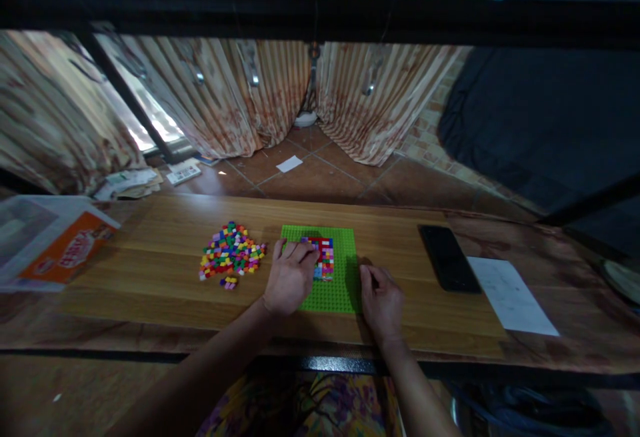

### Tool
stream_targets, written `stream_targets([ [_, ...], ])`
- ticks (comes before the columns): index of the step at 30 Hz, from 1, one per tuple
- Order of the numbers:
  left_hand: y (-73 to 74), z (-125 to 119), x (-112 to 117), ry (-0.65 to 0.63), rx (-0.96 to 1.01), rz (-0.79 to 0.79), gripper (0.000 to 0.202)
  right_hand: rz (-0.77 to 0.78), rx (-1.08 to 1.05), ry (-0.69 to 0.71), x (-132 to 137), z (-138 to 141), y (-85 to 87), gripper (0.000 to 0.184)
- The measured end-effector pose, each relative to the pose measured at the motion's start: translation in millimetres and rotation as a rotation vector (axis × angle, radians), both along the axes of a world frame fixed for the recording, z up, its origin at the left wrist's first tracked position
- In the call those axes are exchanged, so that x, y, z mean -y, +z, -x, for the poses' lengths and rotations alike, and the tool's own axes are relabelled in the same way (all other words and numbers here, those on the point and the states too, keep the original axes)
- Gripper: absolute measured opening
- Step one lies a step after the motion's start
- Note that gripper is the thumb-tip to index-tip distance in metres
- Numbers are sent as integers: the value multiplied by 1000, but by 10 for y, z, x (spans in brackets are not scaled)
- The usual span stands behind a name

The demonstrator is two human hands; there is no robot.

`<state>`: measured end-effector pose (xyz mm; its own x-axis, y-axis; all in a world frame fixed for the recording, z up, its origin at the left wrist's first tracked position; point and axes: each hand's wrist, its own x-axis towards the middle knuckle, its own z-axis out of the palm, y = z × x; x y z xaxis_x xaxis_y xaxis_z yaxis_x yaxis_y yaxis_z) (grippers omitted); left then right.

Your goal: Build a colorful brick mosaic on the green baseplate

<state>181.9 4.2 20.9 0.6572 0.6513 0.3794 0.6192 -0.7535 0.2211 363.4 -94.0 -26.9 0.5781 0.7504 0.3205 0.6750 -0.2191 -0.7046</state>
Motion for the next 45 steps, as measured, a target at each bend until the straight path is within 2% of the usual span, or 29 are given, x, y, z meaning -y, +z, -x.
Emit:
stream_targets([
  [6, 30, -7, 15, 7, 1, 23, 22, -2, 14, 19, 3, -14, -19, 49],
  [10, 86, 90, 53, 33, 94, 69, 35, 4, 2, 23, 3, -10, -8, 49],
  [12, 104, 202, 58, 90, 169, 80, 39, 9, 6, 12, 4, -2, 1, 48],
  [15, 66, 455, 32, 217, 263, 99, 35, 4, 32, -1, 9, 0, -2, 48],
  [20, -109, 906, -32, 361, 265, 117, 26, 2, 54, 15, 26, -31, -47, 49],
  [23, -153, 1033, -68, 425, 241, 107, 22, 1, 60, 7, 31, -46, -68, 50],
  [26, -128, 1015, -129, 441, 187, 96, 23, 4, 91, 0, 33, -48, -71, 51],
  [31, -80, 844, -281, 395, 63, 117, 25, 16, 122, -5, 34, -41, -57, 52],
  [37, -124, 764, -408, 301, -65, 127, 20, 49, 119, -26, 38, -41, -54, 54],
  [45, -159, 898, -247, 316, -123, 144, 21, 46, 157, -6, 52, -84, -97, 55],
])
